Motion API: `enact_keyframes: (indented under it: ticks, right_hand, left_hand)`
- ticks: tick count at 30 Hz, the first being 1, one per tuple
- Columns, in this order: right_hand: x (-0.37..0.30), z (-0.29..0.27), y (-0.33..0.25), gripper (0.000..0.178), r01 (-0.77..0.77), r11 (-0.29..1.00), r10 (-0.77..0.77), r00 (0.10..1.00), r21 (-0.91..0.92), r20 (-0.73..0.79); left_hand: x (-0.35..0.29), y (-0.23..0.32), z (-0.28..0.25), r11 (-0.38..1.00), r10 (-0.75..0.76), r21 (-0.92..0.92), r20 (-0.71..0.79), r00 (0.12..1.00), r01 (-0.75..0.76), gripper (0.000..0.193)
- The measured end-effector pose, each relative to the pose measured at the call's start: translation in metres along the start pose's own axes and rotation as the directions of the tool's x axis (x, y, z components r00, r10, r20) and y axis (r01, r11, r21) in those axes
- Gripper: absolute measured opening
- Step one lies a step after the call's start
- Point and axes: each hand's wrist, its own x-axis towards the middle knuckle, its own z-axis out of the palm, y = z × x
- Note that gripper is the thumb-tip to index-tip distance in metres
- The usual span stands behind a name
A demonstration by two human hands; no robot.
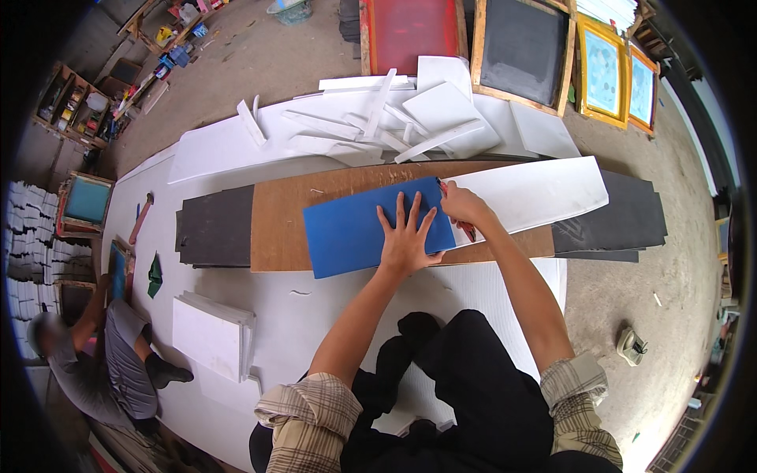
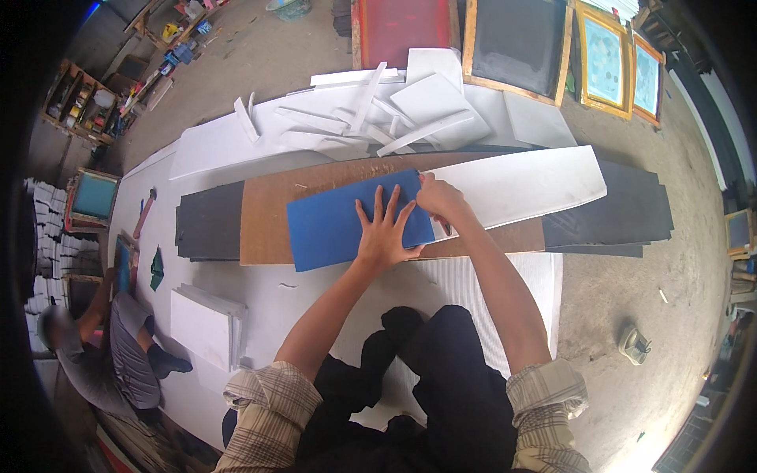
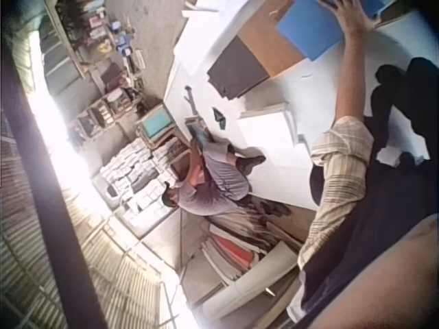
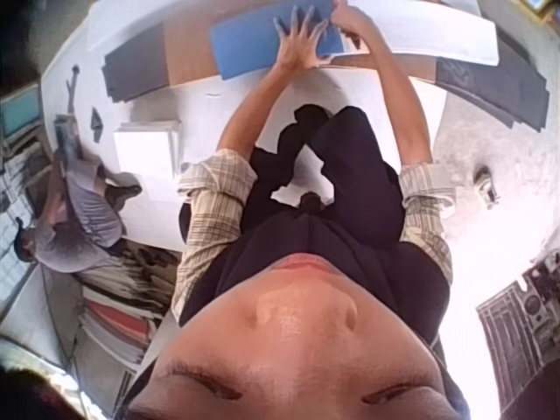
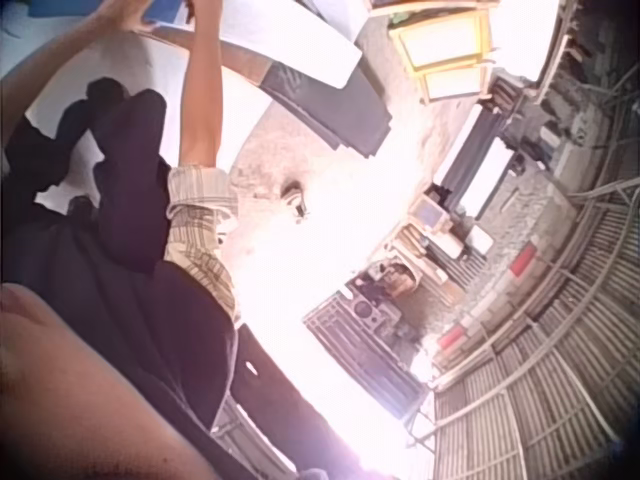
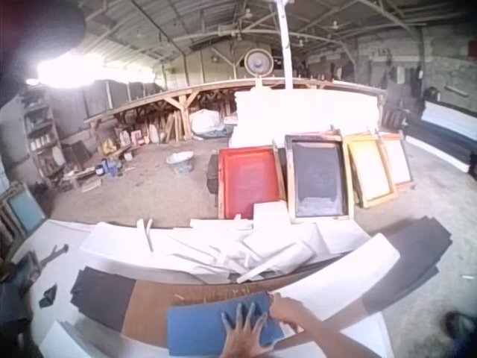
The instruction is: The person sits on the floor and uses a utility knife to cut white foam sheets to size, using a blue rectangular template as a guide. The person repeatedly aligns the template, scores the foam, and separates the cut pieces, stacking the finished white rectangles on the floor.
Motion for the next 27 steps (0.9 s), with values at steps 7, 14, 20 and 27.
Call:
enact_keyframes:
  ticks: [7, 14, 20, 27]
  right_hand:
    - [0.002, 0.003, 0.01, 0.025, 0.082, 0.994, -0.078, 0.995, 0.074, -0.059]
    - [0.005, 0.001, -0.007, 0.027, 0.03, 0.983, -0.049, 0.994, -0.181, -0.1]
    - [-0.022, 0.002, -0.011, 0.025, -0.079, 0.996, 0.08, 0.997, -0.044, 0.014]
    - [-0.088, 0.05, 0.032, 0.023, 0.024, 0.996, -0.029, 0.997, -0.085, -0.065]
  left_hand:
    - [0.0, 0.001, -0.002, 1.0, -0.004, 0.0, -0.009, 1.0, 0.004, 0.092]
    - [0.0, 0.002, -0.002, 1.0, -0.01, 0.006, 0.01, 1.0, 0.01, 0.096]
    - [0.0, 0.003, 0.0, 0.999, -0.024, 0.02, 0.002, 1.0, 0.024, 0.094]
    - [-0.004, 0.003, 0.002, 1.0, -0.014, 0.024, -0.027, 1.0, 0.014, 0.096]
